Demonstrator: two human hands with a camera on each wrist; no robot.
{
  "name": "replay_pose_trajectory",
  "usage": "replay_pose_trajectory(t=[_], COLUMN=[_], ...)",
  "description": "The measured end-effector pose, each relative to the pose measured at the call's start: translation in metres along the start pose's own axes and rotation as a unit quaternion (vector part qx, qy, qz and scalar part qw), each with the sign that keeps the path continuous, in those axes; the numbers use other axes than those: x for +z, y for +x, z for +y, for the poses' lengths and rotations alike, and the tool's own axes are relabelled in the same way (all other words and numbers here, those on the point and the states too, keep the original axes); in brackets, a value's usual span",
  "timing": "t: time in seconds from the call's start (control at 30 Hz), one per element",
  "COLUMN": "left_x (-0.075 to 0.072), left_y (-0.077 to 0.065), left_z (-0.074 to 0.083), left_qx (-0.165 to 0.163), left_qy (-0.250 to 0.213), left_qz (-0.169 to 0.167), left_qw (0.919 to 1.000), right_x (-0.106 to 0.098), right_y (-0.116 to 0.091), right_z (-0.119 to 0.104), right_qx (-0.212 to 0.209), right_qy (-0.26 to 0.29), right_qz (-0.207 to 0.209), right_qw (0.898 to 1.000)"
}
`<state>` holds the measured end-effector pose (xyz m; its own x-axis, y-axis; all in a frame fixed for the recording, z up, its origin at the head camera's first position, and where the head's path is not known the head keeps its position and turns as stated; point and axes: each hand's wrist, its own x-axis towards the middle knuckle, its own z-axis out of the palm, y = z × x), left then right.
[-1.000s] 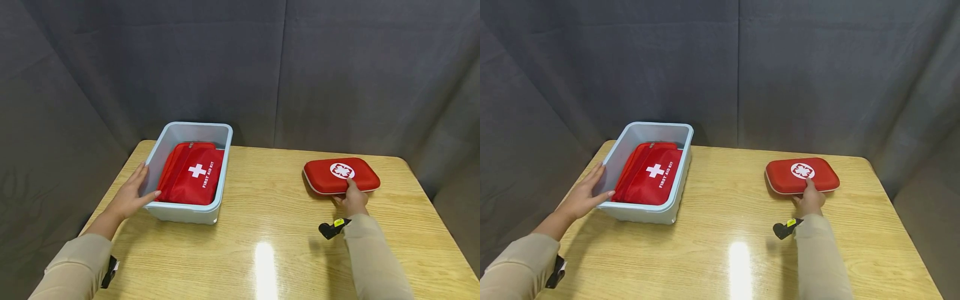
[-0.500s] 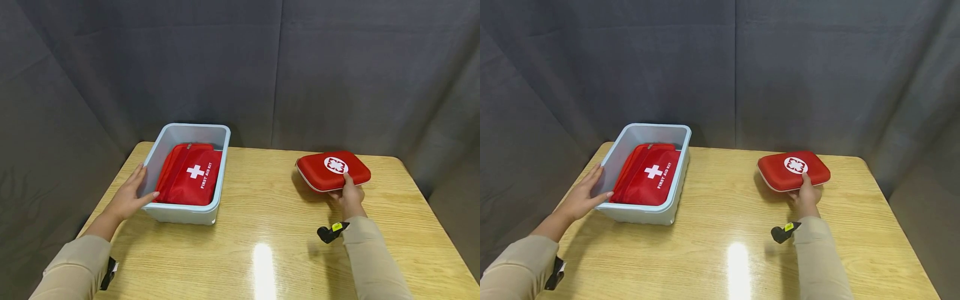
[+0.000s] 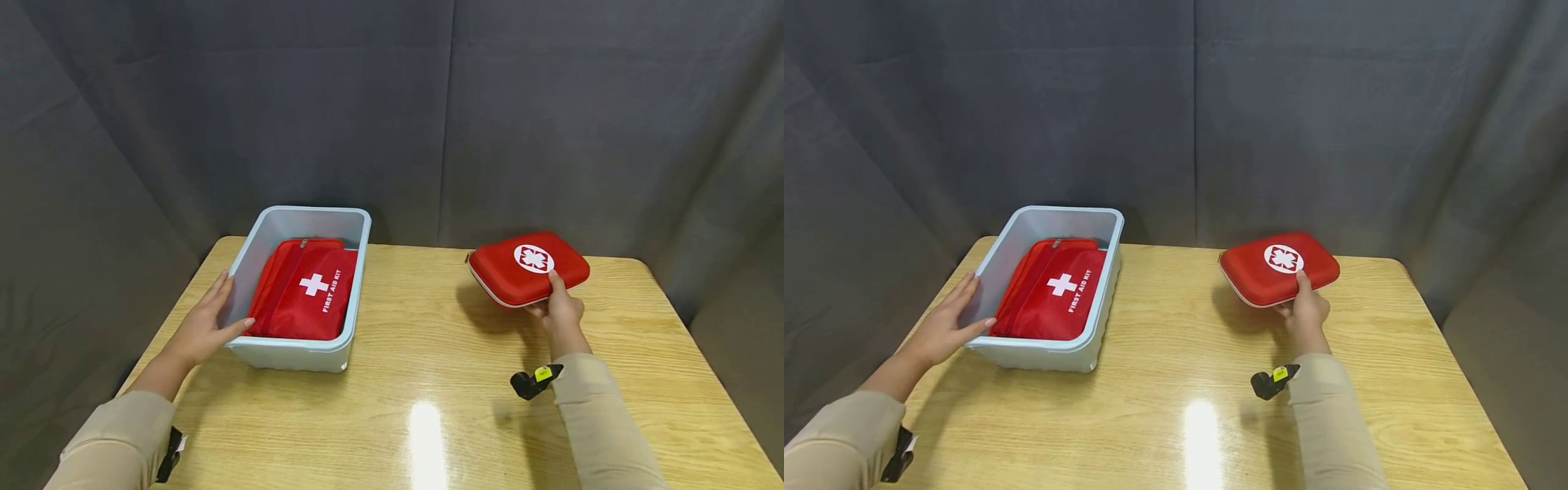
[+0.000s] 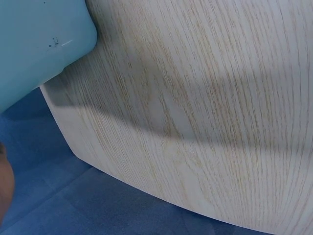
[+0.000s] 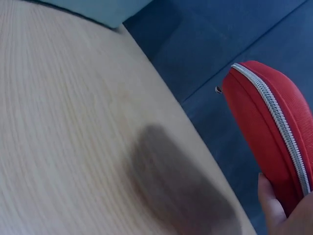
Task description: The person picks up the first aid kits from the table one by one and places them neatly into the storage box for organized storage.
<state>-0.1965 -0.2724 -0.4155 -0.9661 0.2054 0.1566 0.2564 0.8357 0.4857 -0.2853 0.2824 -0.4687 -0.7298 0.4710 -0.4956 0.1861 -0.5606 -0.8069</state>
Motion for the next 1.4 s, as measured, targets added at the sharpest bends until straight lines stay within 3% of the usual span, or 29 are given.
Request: replay_pose_trajectory(t=[0.1, 0.2, 0.37, 0.6, 0.67, 0.83, 1.4], left_x=[-0.001, -0.001, 0.000, 0.000, 0.001, 0.002, 0.000], left_y=[-0.001, -0.001, -0.001, 0.001, 0.000, -0.001, -0.002], left_z=[0.000, 0.000, 0.000, -0.001, -0.001, 0.000, 0.000], left_qx=[-0.002, -0.002, -0.001, -0.004, -0.004, -0.003, 0.004], left_qy=[0.001, 0.003, 0.004, 0.006, 0.005, 0.003, 0.003], left_qz=[0.000, 0.000, 0.002, 0.000, -0.001, -0.001, 0.007], left_qw=[1.0000, 1.0000, 1.0000, 1.0000, 1.0000, 1.0000, 1.0000], right_x=[-0.005, -0.001, 0.010, 0.037, 0.041, 0.049, 0.079], right_y=[0.026, 0.029, 0.005, -0.065, -0.076, -0.084, -0.106], right_z=[0.008, 0.009, 0.001, -0.017, -0.019, -0.020, -0.010], right_qx=[-0.021, -0.030, -0.038, -0.026, -0.024, -0.023, -0.061], right_qy=[0.003, 0.000, 0.014, 0.006, 0.007, 0.010, -0.051], right_qz=[-0.032, -0.038, -0.058, -0.052, -0.066, -0.103, -0.168], right_qw=[0.999, 0.999, 0.998, 0.998, 0.998, 0.994, 0.983])
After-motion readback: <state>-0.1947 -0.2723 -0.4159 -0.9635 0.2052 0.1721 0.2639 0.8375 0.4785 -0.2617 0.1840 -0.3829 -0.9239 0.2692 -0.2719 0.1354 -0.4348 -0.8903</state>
